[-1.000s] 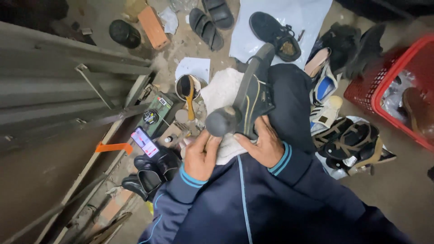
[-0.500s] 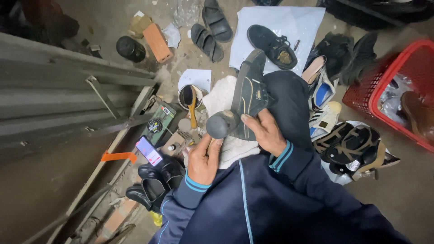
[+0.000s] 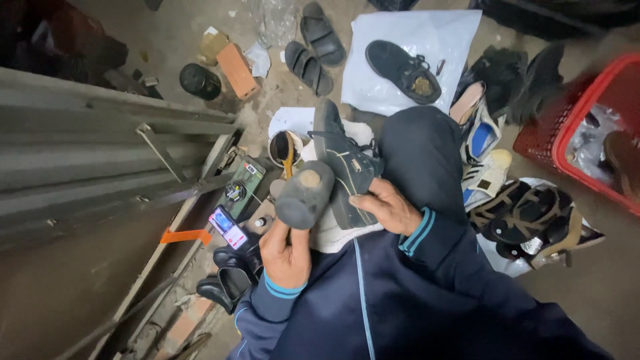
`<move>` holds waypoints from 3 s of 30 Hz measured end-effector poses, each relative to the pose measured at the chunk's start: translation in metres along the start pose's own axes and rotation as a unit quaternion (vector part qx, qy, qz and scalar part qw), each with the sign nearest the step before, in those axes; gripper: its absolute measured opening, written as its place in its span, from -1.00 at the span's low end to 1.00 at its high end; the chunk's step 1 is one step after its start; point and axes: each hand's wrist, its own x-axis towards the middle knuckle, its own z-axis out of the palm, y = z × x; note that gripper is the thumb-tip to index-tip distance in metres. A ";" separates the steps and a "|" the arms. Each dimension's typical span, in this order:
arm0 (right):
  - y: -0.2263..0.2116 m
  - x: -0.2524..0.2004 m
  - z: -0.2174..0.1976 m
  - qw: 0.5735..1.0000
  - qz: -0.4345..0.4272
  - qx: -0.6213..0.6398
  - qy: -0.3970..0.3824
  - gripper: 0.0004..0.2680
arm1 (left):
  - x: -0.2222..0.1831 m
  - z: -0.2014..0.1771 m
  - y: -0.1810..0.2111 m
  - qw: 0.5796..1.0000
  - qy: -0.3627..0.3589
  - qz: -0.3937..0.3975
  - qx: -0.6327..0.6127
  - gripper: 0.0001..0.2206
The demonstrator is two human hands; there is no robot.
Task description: Cleaning a shoe with a brush and then using a tool to repair the sole in a workshop environment.
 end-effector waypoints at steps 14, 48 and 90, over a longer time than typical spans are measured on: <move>-0.009 0.001 0.003 0.987 -0.013 -0.157 0.032 -0.73 | 0.007 -0.005 -0.036 0.999 -0.004 -0.037 0.037 -0.79; 0.036 -0.017 -0.033 0.980 0.102 -0.095 -0.139 -0.77 | 0.058 -0.037 -0.067 0.992 0.028 -0.125 -0.020 -0.83; -0.025 0.052 0.026 0.952 0.143 0.011 0.270 -0.54 | -0.005 0.008 -0.051 1.000 0.023 -0.016 0.002 -0.68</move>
